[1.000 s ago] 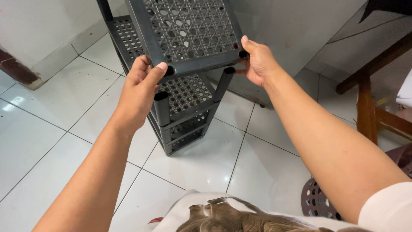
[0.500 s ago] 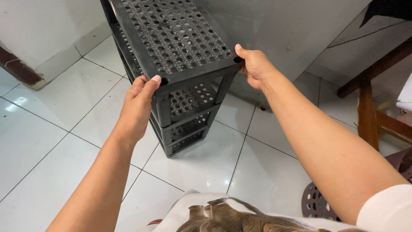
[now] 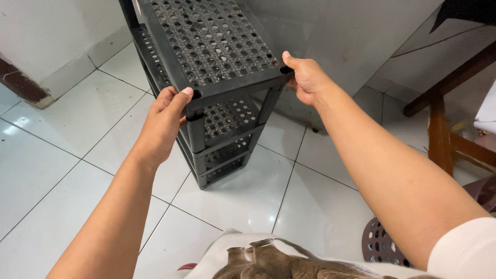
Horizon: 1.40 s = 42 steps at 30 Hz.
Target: The person assembles a black plastic storage rack by inserting vertical support poles into the corners of perforated shelf panels. They stack the panels and secure them with the poles to form a multi-tiered unit.
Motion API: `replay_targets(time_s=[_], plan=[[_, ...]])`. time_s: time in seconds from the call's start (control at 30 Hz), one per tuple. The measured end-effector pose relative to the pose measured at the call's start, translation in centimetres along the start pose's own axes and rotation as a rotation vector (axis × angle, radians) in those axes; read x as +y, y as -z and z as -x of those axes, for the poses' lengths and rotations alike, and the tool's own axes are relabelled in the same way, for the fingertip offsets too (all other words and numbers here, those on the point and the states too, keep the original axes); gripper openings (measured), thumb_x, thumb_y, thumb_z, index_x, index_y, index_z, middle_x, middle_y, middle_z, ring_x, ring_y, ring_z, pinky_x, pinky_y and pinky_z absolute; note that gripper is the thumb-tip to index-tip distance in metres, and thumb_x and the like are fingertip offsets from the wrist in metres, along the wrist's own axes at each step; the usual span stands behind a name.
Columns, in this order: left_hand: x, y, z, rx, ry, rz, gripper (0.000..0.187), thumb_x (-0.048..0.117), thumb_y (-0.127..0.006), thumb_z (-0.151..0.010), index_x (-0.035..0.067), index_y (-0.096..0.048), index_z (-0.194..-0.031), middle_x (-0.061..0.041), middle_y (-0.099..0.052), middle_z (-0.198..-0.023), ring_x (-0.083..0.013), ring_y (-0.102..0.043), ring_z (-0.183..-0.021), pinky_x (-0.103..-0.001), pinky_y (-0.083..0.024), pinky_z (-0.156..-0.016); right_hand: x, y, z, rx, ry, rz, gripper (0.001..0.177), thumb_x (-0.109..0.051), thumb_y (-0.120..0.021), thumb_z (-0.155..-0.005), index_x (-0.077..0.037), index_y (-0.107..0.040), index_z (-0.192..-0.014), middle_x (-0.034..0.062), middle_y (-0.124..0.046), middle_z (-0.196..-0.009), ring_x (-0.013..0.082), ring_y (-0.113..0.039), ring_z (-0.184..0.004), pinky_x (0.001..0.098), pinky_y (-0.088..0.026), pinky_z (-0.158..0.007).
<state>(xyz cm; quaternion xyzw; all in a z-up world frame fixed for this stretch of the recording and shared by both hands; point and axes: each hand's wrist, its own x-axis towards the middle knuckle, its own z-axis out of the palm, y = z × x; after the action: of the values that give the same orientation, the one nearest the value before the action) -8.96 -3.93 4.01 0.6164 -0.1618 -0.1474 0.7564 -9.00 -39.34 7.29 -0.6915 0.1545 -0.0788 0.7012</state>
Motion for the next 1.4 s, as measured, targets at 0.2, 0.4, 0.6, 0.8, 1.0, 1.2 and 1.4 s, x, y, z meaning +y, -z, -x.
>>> replay_targets(time_s=[0.2,0.4,0.6,0.8,1.0,1.2,1.4], plan=[[-0.7,-0.1,0.5,0.021,0.061,0.022,0.031,0.04,-0.059,-0.099,0.014,-0.057,-0.116,0.004,-0.065,-0.106,-0.0087,-0.059,-0.102,-0.033,-0.044,-0.092,-0.5,-0.2,-0.2,0.001,-0.014,0.055,0.031,-0.035,-0.06,-0.102,-0.005,-0.068,-0.104,0.0029,-0.069,-0.102,0.0148,-0.062,-0.089,0.0328,-0.05,-0.092],[-0.8,-0.1,0.5,0.044,0.061,-0.062,0.034,0.042,-0.059,-0.097,0.014,-0.058,-0.118,0.005,-0.063,-0.109,-0.0084,-0.057,-0.105,-0.033,-0.043,-0.093,0.2,-0.2,-0.4,-0.009,-0.045,0.04,0.031,-0.037,-0.06,-0.101,-0.007,-0.068,-0.103,0.0028,-0.068,-0.105,0.0148,-0.062,-0.093,0.0328,-0.05,-0.093],[-1.4,0.2,0.5,0.035,0.073,-0.091,0.033,0.042,-0.058,-0.099,0.013,-0.058,-0.115,0.003,-0.063,-0.107,-0.0097,-0.057,-0.102,-0.034,-0.044,-0.093,0.8,-0.7,0.4,-0.029,-0.075,0.027,0.035,-0.043,-0.059,-0.101,-0.01,-0.069,-0.107,0.0017,-0.068,-0.107,0.0169,-0.06,-0.1,0.0363,-0.046,-0.096],[-2.4,0.3,0.4,0.026,0.084,-0.019,0.033,0.039,-0.058,-0.098,0.012,-0.054,-0.117,0.002,-0.064,-0.106,-0.0097,-0.06,-0.101,-0.032,-0.047,-0.093,1.8,-1.4,1.7,-0.028,-0.102,-0.005,0.044,-0.05,-0.054,-0.099,-0.011,-0.068,-0.112,0.0036,-0.07,-0.11,0.0209,-0.061,-0.104,0.0462,-0.044,-0.095],[-3.3,-0.1,0.0,0.066,0.105,-0.007,0.034,0.039,-0.057,-0.099,0.012,-0.053,-0.119,-0.002,-0.064,-0.105,-0.0126,-0.057,-0.094,-0.034,-0.047,-0.087,2.1,-1.5,2.1,-0.095,-0.08,-0.022,0.052,-0.057,-0.056,-0.096,-0.009,-0.069,-0.113,0.0071,-0.069,-0.11,0.0261,-0.061,-0.107,0.0528,-0.045,-0.104],[-3.9,0.1,-0.3,0.041,0.159,-0.008,0.038,0.045,-0.054,-0.096,0.013,-0.054,-0.117,-0.007,-0.073,-0.107,-0.0139,-0.064,-0.097,-0.032,-0.048,-0.091,2.7,-1.6,2.8,-0.161,-0.149,-0.143,0.064,-0.063,-0.068,-0.083,-0.013,-0.061,-0.123,0.0043,-0.063,-0.127,0.0221,-0.057,-0.121,0.0531,-0.04,-0.112],[-5.1,0.5,-0.9,0.028,0.103,-0.001,0.038,0.046,-0.054,-0.097,0.014,-0.053,-0.116,-0.004,-0.069,-0.108,-0.0123,-0.063,-0.101,-0.034,-0.047,-0.09,3.1,-1.4,1.9,-0.264,-0.104,-0.185,0.067,-0.062,-0.071,-0.083,-0.012,-0.061,-0.126,0.0114,-0.064,-0.132,0.0292,-0.055,-0.129,0.0523,-0.04,-0.112]])
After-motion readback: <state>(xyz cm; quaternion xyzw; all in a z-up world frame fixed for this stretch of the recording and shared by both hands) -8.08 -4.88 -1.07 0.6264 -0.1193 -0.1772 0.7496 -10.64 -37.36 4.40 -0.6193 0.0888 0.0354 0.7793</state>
